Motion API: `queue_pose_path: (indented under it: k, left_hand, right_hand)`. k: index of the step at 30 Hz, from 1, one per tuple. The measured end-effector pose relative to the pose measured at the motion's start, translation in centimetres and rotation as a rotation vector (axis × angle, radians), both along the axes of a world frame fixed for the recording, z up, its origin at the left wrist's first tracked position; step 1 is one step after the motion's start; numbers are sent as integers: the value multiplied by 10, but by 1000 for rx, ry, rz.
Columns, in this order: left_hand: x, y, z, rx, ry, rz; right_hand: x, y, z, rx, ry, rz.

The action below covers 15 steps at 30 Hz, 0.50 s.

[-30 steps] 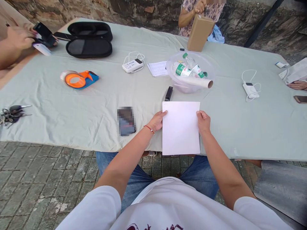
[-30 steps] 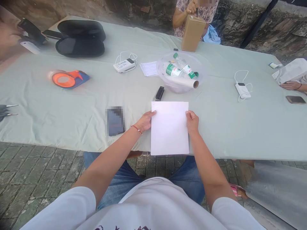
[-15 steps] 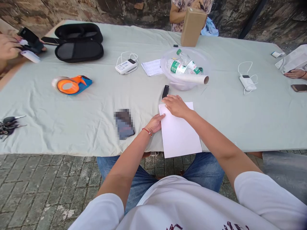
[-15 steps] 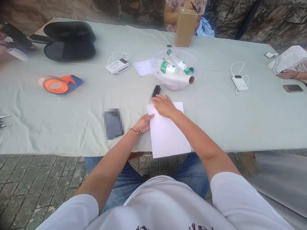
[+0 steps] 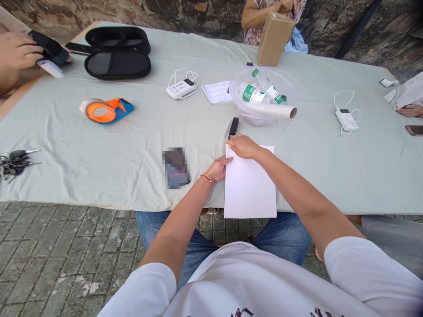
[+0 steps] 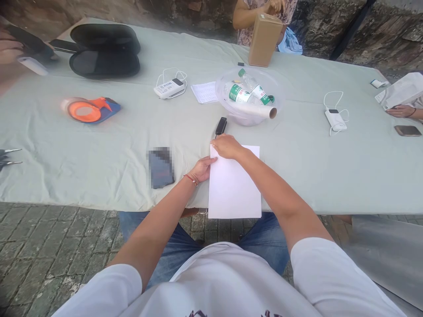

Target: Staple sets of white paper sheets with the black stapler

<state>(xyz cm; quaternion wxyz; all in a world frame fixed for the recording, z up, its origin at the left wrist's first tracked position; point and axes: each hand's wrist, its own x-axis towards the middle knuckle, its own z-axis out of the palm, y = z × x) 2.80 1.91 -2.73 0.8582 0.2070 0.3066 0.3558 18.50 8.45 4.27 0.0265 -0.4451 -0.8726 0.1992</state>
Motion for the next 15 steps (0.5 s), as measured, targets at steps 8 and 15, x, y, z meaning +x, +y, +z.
queue_pose_path:
  k: [8,15]
  left_hand:
    - [0,0,-4,-20,-14,0]
    - [-1,-2,0,-8,-10,3]
  right_hand:
    - [1,0,1,-71,-25,32]
    - [2,6,6,-148,172,-118]
